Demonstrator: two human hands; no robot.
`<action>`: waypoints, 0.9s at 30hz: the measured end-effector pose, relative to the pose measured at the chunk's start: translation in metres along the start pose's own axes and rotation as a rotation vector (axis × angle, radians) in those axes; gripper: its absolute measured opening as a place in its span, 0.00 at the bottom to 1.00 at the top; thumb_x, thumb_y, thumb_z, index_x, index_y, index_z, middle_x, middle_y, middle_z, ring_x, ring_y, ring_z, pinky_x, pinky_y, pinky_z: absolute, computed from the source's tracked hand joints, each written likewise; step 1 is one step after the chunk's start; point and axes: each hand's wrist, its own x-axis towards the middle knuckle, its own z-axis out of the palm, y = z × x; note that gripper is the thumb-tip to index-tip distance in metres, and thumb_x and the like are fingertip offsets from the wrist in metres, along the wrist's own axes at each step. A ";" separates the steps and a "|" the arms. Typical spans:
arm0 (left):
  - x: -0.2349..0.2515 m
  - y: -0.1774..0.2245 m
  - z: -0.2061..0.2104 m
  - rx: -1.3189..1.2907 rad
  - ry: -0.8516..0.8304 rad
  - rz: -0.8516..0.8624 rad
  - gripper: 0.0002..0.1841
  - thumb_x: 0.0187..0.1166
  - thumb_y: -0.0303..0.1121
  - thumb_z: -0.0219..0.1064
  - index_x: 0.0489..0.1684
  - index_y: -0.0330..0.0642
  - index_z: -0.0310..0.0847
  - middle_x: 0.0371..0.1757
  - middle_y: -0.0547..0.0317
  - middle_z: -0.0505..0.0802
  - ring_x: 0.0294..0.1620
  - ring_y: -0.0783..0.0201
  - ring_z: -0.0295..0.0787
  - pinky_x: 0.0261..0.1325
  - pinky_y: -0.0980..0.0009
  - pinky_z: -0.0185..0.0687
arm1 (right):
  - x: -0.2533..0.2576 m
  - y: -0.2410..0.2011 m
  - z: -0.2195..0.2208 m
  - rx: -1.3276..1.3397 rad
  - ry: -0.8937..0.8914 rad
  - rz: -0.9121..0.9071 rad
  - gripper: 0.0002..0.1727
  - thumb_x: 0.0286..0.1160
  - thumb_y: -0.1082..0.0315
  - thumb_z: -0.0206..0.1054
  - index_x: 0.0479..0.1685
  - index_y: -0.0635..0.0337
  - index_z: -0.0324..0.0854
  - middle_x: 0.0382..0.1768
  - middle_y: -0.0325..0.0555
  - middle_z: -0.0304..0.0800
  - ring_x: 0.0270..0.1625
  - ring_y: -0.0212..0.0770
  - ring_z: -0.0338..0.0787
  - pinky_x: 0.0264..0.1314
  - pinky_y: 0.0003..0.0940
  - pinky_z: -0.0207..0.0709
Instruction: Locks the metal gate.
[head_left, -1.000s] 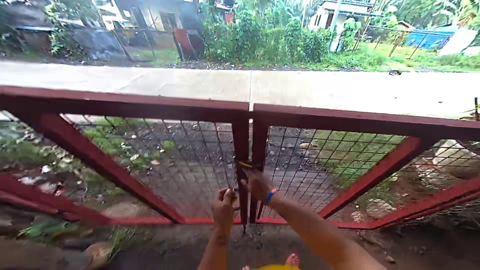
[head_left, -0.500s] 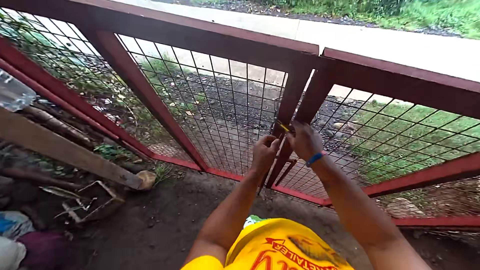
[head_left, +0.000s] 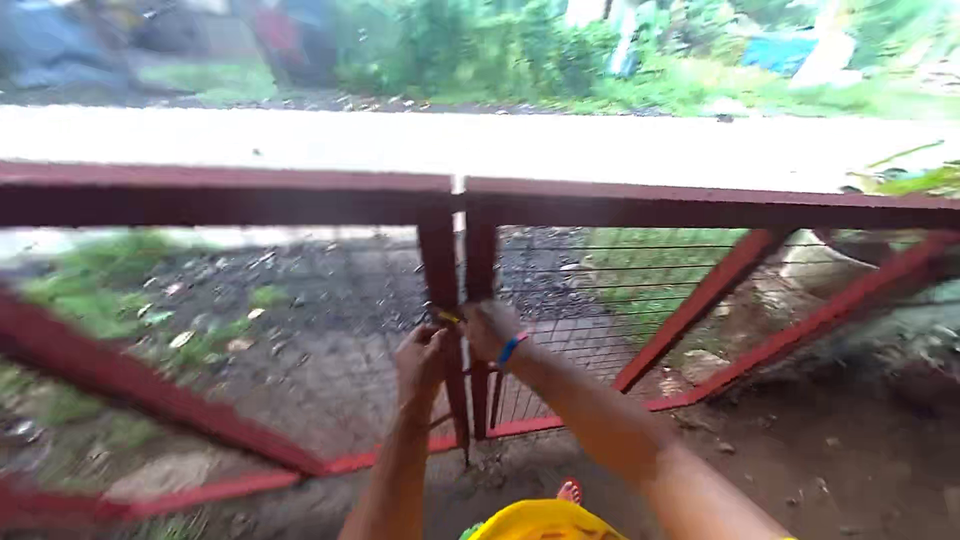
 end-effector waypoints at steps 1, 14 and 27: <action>0.000 0.004 0.004 -0.040 0.015 -0.001 0.13 0.82 0.39 0.68 0.47 0.37 0.87 0.36 0.54 0.94 0.35 0.62 0.92 0.44 0.57 0.92 | 0.001 -0.002 -0.007 -0.003 -0.041 0.009 0.17 0.85 0.54 0.63 0.58 0.53 0.90 0.53 0.54 0.94 0.57 0.59 0.92 0.56 0.67 0.84; -0.009 0.022 0.028 -0.032 0.198 0.153 0.11 0.84 0.34 0.64 0.49 0.34 0.86 0.39 0.56 0.93 0.39 0.69 0.91 0.47 0.66 0.89 | 0.009 0.003 -0.030 -0.036 -0.168 -0.028 0.20 0.88 0.57 0.59 0.66 0.59 0.83 0.62 0.58 0.90 0.65 0.61 0.89 0.62 0.67 0.81; -0.013 0.002 0.015 -0.036 0.155 0.042 0.13 0.86 0.43 0.66 0.48 0.43 0.89 0.32 0.56 0.92 0.25 0.62 0.86 0.30 0.58 0.87 | 0.027 0.012 -0.003 -0.115 -0.089 -0.055 0.17 0.84 0.53 0.62 0.58 0.52 0.89 0.51 0.54 0.94 0.56 0.60 0.93 0.52 0.69 0.84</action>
